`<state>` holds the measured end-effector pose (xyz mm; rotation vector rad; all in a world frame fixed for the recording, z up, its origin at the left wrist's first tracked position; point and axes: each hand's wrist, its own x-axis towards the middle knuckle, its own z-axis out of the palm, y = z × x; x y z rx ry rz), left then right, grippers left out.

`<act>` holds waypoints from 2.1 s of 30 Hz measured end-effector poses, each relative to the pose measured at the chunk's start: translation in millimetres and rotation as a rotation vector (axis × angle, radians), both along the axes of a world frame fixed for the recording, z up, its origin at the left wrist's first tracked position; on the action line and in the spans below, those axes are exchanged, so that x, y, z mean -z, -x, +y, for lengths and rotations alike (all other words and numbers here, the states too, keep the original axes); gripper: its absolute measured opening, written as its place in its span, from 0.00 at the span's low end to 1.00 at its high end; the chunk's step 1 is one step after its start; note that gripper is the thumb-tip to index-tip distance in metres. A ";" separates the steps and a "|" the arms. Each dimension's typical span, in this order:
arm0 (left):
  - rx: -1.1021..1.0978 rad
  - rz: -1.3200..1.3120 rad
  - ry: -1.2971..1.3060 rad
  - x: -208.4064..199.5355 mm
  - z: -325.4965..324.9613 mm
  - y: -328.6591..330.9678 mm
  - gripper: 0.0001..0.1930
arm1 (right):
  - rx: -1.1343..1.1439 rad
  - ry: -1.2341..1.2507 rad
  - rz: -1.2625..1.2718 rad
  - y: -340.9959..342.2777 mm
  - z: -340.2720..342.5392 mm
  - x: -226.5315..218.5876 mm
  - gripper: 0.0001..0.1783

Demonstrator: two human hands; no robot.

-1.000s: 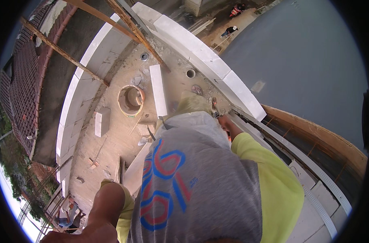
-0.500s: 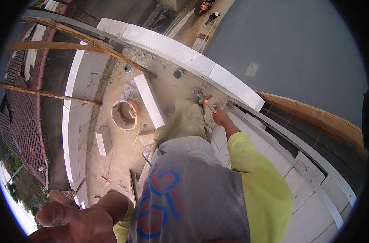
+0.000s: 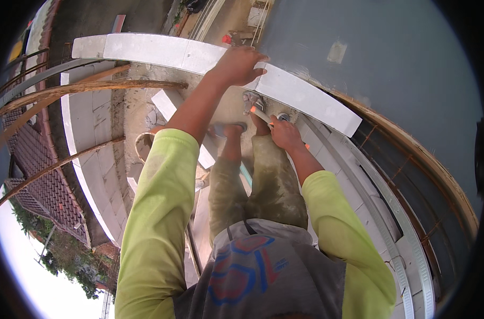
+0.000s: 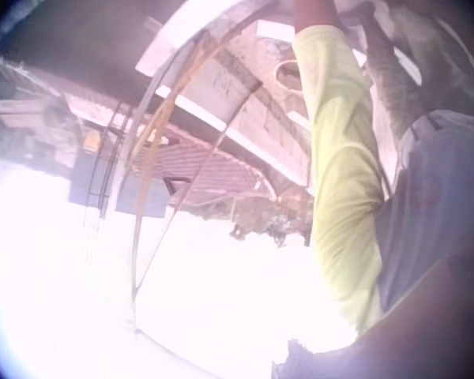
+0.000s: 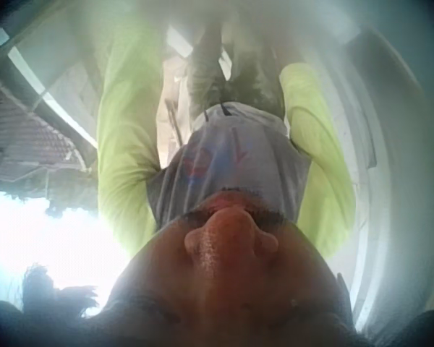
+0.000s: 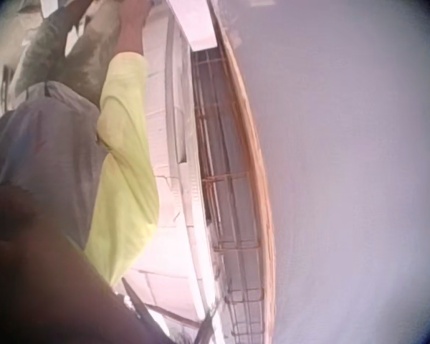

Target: The person installs white rectangular tiles along a curved wall edge, using a trowel to apply mortar from a bucket and a hammer to tap tiles into place. The person repeatedly scoops mortar, spreads it, positions tiles, and adjusts them while working on a rooftop construction site.

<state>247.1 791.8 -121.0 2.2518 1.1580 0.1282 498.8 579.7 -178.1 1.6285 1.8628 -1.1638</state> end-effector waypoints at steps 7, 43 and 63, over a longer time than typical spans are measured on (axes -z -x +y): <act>0.108 0.204 0.316 34.4 18.7 -40.2 0.25 | 0.021 0.031 0.032 -8.3 33.2 -7.3 0.24; 0.148 0.082 0.346 61.2 31.3 -30.9 0.28 | 0.442 -0.315 0.186 -35.1 -16.8 -75.0 0.21; 0.111 0.149 0.397 57.3 33.4 -34.0 0.27 | 0.449 0.231 0.198 -82.0 231.5 -47.7 0.22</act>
